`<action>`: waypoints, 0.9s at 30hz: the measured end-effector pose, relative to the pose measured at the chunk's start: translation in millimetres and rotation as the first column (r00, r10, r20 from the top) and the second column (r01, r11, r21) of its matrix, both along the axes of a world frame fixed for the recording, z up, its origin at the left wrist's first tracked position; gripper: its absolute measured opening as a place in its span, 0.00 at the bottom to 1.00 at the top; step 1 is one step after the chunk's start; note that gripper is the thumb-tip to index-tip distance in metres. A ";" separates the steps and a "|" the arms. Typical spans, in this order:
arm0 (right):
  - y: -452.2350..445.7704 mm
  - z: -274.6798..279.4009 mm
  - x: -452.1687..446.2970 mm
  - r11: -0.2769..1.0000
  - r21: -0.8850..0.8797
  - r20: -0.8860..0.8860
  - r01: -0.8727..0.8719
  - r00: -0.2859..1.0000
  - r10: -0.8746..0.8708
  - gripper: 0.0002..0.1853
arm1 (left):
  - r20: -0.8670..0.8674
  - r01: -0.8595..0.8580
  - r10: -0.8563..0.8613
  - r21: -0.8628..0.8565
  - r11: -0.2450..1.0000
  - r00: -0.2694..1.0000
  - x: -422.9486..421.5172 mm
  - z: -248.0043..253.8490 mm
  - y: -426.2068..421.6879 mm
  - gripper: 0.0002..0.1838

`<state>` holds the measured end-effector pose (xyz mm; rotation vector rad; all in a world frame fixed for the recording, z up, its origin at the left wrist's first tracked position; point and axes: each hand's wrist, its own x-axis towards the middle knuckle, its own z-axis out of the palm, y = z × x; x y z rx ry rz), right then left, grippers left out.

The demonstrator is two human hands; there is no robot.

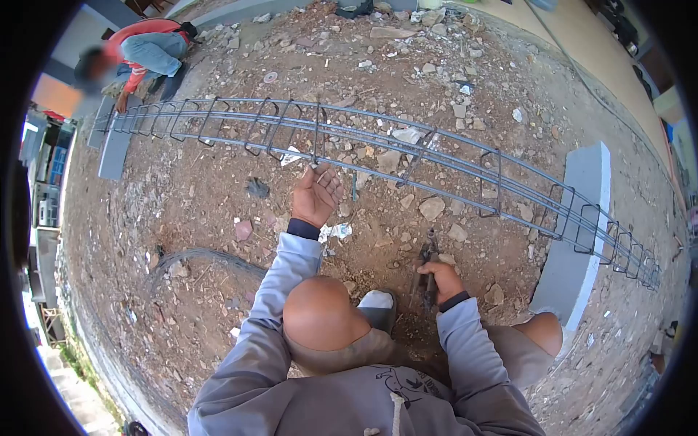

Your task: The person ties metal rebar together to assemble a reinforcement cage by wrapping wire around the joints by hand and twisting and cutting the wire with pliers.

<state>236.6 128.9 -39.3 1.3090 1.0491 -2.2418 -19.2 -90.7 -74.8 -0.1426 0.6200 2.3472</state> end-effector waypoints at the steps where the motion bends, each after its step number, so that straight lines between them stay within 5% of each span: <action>1: -2.6 16.8 0.6 0.996 0.019 -0.049 -0.088 0.995 0.089 0.12 | 0.011 -0.029 0.030 -0.034 0.999 0.999 -0.9 1.3 1.8 0.22; 3: -11.9 47.3 0.5 0.963 0.068 -0.133 -0.260 0.954 0.267 0.16 | 0.038 -0.088 0.092 -0.102 0.991 0.995 1.4 7.9 5.7 0.23; 9: -44.1 115.8 -68.6 0.937 0.055 -0.348 -0.344 0.873 0.341 0.16 | 0.046 -0.124 0.138 -0.237 0.964 0.989 4.3 34.9 13.5 0.30; 12: -56.8 110.3 -114.3 0.870 0.112 -0.400 -0.480 0.780 0.482 0.14 | -0.017 -0.057 0.055 -0.123 0.991 0.998 1.3 11.8 4.4 0.33; 20: -83.3 105.5 -177.0 0.734 0.207 -0.201 -0.647 0.706 0.679 0.15 | 0.026 -0.128 0.133 -0.163 0.978 0.991 8.0 38.0 9.6 0.33; 27: -76.0 94.8 -187.1 0.745 0.153 -0.177 -0.650 0.723 0.667 0.17 | 0.005 -0.114 0.117 -0.175 0.978 0.993 9.2 42.0 9.8 0.32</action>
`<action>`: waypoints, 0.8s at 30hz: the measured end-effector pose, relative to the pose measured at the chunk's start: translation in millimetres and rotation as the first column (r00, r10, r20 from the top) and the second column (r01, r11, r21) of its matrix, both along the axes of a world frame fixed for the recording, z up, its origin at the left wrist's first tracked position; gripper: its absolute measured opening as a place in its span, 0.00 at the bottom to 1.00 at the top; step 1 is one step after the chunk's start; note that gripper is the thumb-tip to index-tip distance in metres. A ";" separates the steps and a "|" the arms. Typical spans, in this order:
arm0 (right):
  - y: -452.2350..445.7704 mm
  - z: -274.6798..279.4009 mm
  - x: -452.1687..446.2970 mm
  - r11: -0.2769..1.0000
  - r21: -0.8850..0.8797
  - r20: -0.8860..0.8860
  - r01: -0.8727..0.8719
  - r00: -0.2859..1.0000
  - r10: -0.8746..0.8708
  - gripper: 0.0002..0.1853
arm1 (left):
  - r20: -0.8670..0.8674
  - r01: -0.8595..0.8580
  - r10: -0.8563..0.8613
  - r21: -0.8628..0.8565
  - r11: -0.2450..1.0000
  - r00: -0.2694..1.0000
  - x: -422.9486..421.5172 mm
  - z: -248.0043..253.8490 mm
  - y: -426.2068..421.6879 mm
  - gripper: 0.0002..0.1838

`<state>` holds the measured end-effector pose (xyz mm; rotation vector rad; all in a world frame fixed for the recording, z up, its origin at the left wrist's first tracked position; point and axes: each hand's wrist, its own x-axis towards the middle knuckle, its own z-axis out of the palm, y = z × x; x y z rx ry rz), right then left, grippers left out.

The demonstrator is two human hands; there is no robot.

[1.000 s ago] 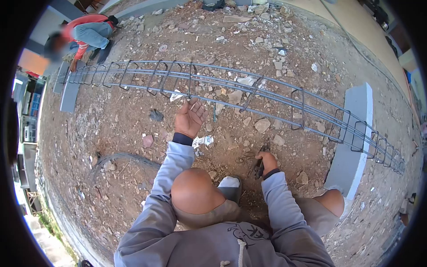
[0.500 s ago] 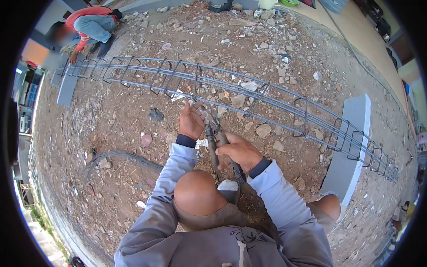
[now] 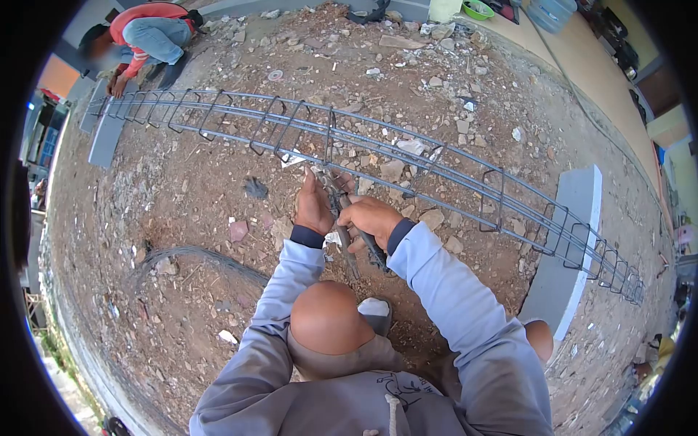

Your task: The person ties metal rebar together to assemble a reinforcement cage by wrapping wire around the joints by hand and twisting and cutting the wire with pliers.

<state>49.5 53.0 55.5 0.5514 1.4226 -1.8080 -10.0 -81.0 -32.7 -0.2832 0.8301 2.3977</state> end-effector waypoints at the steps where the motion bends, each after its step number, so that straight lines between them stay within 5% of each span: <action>1: 0.6 -2.6 -2.0 1.000 0.012 0.022 0.001 1.000 -0.001 0.16 | 0.006 0.003 -0.003 -0.007 1.000 1.000 1.7 0.6 0.8 0.32; 11: -2.9 -4.1 -2.3 0.987 0.159 0.029 -0.029 0.999 0.024 0.11 | 0.021 0.003 -0.004 0.020 1.000 1.000 8.6 -3.8 1.2 0.34; 16: -21.3 -18.0 15.5 0.982 -0.040 -0.019 0.183 0.983 -0.184 0.10 | 0.051 0.089 -0.090 0.025 0.996 0.995 9.7 -12.5 -7.1 0.35; 19: -22.2 -38.1 23.0 0.953 -0.184 -0.035 0.241 0.967 -0.252 0.11 | 0.032 0.129 -0.133 0.101 0.986 0.991 12.1 -9.4 -5.4 0.31; 22: -17.4 -53.5 27.8 0.919 -0.361 -0.041 0.158 0.982 -0.184 0.12 | 0.128 0.064 -0.062 -0.010 0.998 0.990 18.5 15.1 2.9 0.23; 24: -27.3 -52.2 29.7 0.899 -0.327 0.042 0.291 0.955 -0.294 0.15 | 0.056 0.127 -0.131 0.063 0.990 0.990 11.2 1.2 -1.9 0.18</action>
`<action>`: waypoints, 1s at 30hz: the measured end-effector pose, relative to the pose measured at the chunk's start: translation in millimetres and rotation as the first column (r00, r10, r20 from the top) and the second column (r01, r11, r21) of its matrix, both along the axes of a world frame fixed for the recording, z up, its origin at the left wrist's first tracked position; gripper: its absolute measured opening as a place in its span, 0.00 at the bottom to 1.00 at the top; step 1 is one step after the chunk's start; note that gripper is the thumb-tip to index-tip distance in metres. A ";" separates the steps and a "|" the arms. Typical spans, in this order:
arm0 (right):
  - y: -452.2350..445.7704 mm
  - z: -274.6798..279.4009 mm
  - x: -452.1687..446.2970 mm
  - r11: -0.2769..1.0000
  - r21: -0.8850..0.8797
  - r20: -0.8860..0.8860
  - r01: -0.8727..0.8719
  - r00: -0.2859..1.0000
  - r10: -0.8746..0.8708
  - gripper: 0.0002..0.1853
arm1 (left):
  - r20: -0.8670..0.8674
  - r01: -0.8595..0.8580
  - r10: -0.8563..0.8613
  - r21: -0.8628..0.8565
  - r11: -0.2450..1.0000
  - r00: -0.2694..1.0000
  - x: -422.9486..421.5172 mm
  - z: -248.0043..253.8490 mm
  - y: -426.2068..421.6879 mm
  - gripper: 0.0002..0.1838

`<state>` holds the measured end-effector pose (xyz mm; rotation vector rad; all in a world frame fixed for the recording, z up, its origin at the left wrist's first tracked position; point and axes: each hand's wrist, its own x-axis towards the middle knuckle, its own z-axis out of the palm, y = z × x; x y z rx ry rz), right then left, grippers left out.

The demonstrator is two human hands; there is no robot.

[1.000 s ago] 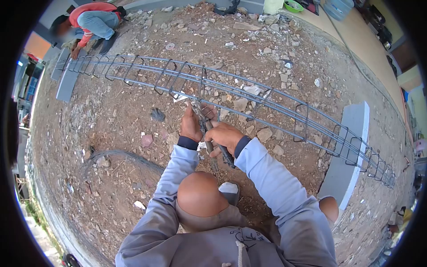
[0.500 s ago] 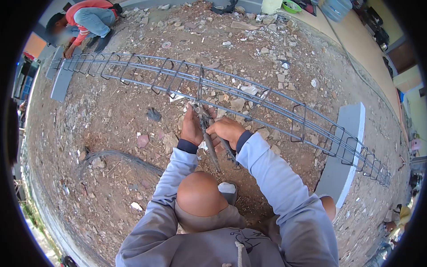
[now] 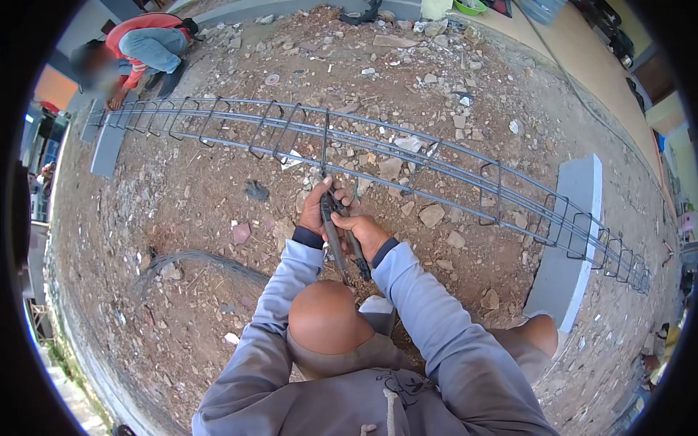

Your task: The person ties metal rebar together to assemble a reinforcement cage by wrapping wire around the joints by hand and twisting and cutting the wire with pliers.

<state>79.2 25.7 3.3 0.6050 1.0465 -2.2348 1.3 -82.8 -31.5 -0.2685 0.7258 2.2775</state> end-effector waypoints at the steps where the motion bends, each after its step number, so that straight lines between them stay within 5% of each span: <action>1: -4.9 2.5 1.9 0.998 0.008 0.045 0.055 0.997 -0.055 0.16 | -0.032 0.031 -0.030 0.039 0.999 0.999 -3.1 -5.8 -2.2 0.16; 4: -13.4 6.3 15.1 0.775 0.624 -0.127 0.095 0.992 -0.019 0.22 | -0.089 0.004 -0.034 -0.318 0.948 0.995 -6.5 1.4 0.0 0.13; 5: -11.0 15.8 25.6 0.699 0.715 -0.091 0.023 0.994 0.060 0.26 | -0.124 -0.033 -0.023 -0.425 0.905 0.992 -5.9 2.9 2.0 0.13; 8: -26.8 8.0 67.1 0.475 0.862 -0.301 0.174 0.931 0.205 0.26 | -0.139 -0.056 -0.031 -0.578 0.814 0.990 -4.5 11.9 8.0 0.14; 9: -30.1 0.8 69.8 0.486 0.870 -0.193 0.081 0.964 0.185 0.25 | -0.155 -0.053 -0.046 -0.580 0.813 0.987 -5.3 11.9 7.9 0.16; 12: -32.1 -20.0 66.0 0.727 0.686 -0.179 0.027 0.975 0.133 0.24 | -0.207 -0.050 -0.116 -0.657 0.752 0.971 -6.5 15.5 2.9 0.19; 14: -23.0 -29.6 68.3 0.988 0.146 -0.112 0.052 0.993 -0.036 0.25 | -0.202 -0.023 -0.128 -0.612 0.790 0.971 -4.2 16.9 -5.8 0.20; 15: -18.3 -30.8 69.9 0.984 -0.153 -0.040 0.092 0.994 -0.099 0.26 | -0.183 0.006 -0.122 -0.531 0.847 0.976 -2.7 17.4 -9.2 0.21; 17: -13.7 -32.4 70.7 0.937 -0.345 -0.057 0.049 0.996 -0.073 0.28 | -0.143 0.153 -0.212 -0.341 0.928 0.967 -1.5 11.4 -15.0 0.24; 18: -12.3 -32.5 71.4 0.900 -0.435 -0.068 0.027 0.996 -0.062 0.30 | -0.102 0.163 -0.197 -0.272 0.948 0.975 3.8 11.9 -12.4 0.25; 22: -28.1 -44.4 70.0 0.946 -0.321 0.041 0.036 0.999 -0.024 0.37 | -0.019 0.208 -0.211 -0.107 0.972 0.977 6.4 1.1 -12.4 0.19; 24: -23.6 -36.7 70.2 0.995 0.072 0.071 -0.066 0.996 0.061 0.33 | 0.000 0.264 -0.264 -0.026 0.964 0.965 0.3 -6.1 -12.4 0.18; 25: -21.9 -22.6 69.6 0.949 0.298 0.062 -0.101 0.994 0.086 0.32 | 0.034 0.189 -0.186 -0.242 0.952 0.982 4.7 6.6 -2.8 0.18; 28: -40.7 -20.1 78.1 0.606 0.793 -0.204 0.066 0.966 0.161 0.30 | -0.065 0.095 -0.189 -0.681 0.726 0.980 2.9 10.9 3.6 0.19; 30: -55.5 -29.2 81.6 0.403 0.885 -0.325 0.234 0.930 0.174 0.29 | -0.144 -0.004 -0.205 -0.826 0.563 0.968 1.0 -8.2 7.3 0.21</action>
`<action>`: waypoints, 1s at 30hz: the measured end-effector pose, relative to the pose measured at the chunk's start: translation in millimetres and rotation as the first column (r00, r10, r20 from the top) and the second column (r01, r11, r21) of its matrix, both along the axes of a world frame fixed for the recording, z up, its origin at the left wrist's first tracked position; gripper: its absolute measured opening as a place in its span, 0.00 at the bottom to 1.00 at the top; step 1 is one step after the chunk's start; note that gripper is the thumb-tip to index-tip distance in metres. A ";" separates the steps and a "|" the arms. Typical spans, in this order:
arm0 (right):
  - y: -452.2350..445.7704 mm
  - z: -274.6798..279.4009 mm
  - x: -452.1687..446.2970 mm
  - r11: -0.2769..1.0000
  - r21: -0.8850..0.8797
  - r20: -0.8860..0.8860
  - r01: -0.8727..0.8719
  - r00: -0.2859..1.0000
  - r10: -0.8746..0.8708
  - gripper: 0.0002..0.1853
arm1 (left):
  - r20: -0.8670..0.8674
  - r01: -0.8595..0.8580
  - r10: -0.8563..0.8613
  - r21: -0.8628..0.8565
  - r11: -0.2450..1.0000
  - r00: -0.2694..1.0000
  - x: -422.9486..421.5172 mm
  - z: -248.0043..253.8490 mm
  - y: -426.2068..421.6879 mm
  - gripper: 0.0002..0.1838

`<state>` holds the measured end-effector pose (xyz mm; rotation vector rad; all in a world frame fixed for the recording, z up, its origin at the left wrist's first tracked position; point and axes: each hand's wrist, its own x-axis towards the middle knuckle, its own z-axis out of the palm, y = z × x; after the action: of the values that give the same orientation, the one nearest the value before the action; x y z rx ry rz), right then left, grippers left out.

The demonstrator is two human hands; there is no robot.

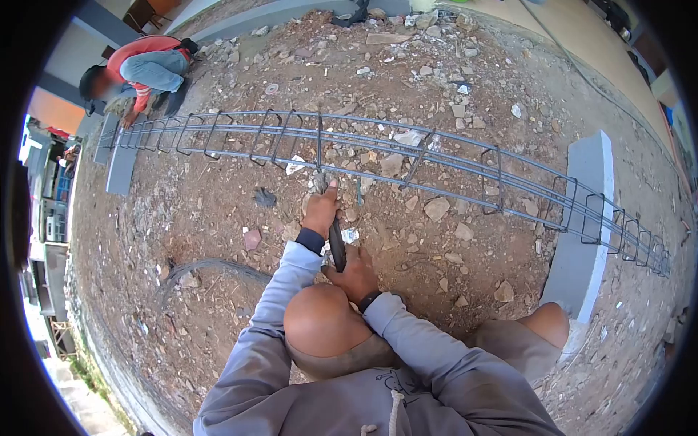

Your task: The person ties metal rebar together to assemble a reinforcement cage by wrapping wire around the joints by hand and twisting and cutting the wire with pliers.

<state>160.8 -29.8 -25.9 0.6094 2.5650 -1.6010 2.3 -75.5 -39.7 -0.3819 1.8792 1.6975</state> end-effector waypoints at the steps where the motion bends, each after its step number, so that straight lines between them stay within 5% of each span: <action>1: -5.8 -7.3 -1.8 0.998 0.038 -0.023 0.058 0.998 -0.057 0.29 | -0.074 0.015 -0.024 -0.114 0.993 0.997 -1.2 -9.8 -0.3 0.22; 2: -11.7 -16.1 -4.8 0.991 0.072 -0.049 0.116 0.992 -0.113 0.29 | -0.146 0.021 -0.056 -0.229 0.973 0.988 -2.7 -19.7 -1.6 0.22; 7: -15.3 -37.2 -30.8 0.953 -0.285 0.056 0.106 0.994 -0.094 0.18 | -0.310 -0.065 -0.030 -0.292 0.954 0.950 0.6 -22.1 -2.4 0.23; 8: -10.3 -39.8 -29.6 0.815 -0.572 0.136 0.095 0.991 -0.020 0.18 | -0.321 -0.055 -0.046 -0.300 0.952 0.946 3.4 -9.4 -1.8 0.22; 10: 8.2 -26.6 -27.4 0.314 -0.937 0.213 0.151 0.962 0.173 0.16 | -0.092 0.014 -0.006 0.081 0.997 0.996 2.9 8.7 -12.8 0.20; 14: 24.5 -37.6 -24.5 -0.108 -0.991 0.049 0.082 0.957 0.285 0.22 | 0.179 0.012 -0.141 0.576 0.817 0.974 3.1 20.8 -14.3 0.17; 16: 24.0 -33.8 -23.2 0.005 -0.994 0.107 0.112 0.938 0.329 0.28 | 0.273 -0.069 -0.235 0.775 0.628 0.933 4.5 14.0 -19.3 0.16; 19: 19.2 -32.1 -16.4 0.273 -0.947 0.241 0.168 0.935 0.259 0.29 | 0.221 0.019 -0.118 0.403 0.915 0.968 0.7 16.4 -16.0 0.16; 21: 1.1 -41.4 -10.4 0.772 -0.634 0.052 -0.049 0.993 0.106 0.27 | 0.065 0.048 -0.055 0.103 0.994 0.996 1.3 9.8 -8.7 0.18; 22: -7.6 -33.7 -10.8 0.927 -0.361 -0.070 -0.096 0.995 0.076 0.25 | -0.016 0.045 -0.046 -0.054 0.998 0.999 1.3 2.7 -5.7 0.19; 23: -15.3 -25.4 -8.8 0.963 -0.271 -0.014 0.007 1.000 -0.011 0.23 | -0.205 0.036 -0.086 -0.236 0.971 0.975 -6.3 -33.7 -7.9 0.21; 26: -25.6 -19.7 -23.1 0.943 -0.257 0.216 0.213 0.963 -0.159 0.20 | -0.386 -0.072 -0.114 -0.435 0.898 0.916 -0.9 -27.9 -0.4 0.22; 27: -30.4 -54.5 -23.0 0.946 -0.289 0.063 0.147 0.989 -0.134 0.17 | -0.392 -0.044 -0.152 -0.447 0.893 0.907 0.4 -20.8 -3.6 0.23; 29: -9.0 -43.5 -22.3 0.536 -0.833 0.221 0.138 0.971 0.093 0.17 | -0.400 0.016 -0.230 -0.472 0.881 0.887 3.3 -1.9 -12.2 0.24; 30: 6.3 -36.1 -22.8 0.217 -0.959 0.230 0.181 0.947 0.224 0.17 | -0.286 0.082 -0.154 -0.249 0.965 0.946 2.6 6.1 -17.0 0.24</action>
<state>138.0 -23.5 -62.0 0.5487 0.8228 -2.3604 4.9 -92.4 -33.6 -0.0952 2.2876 1.5251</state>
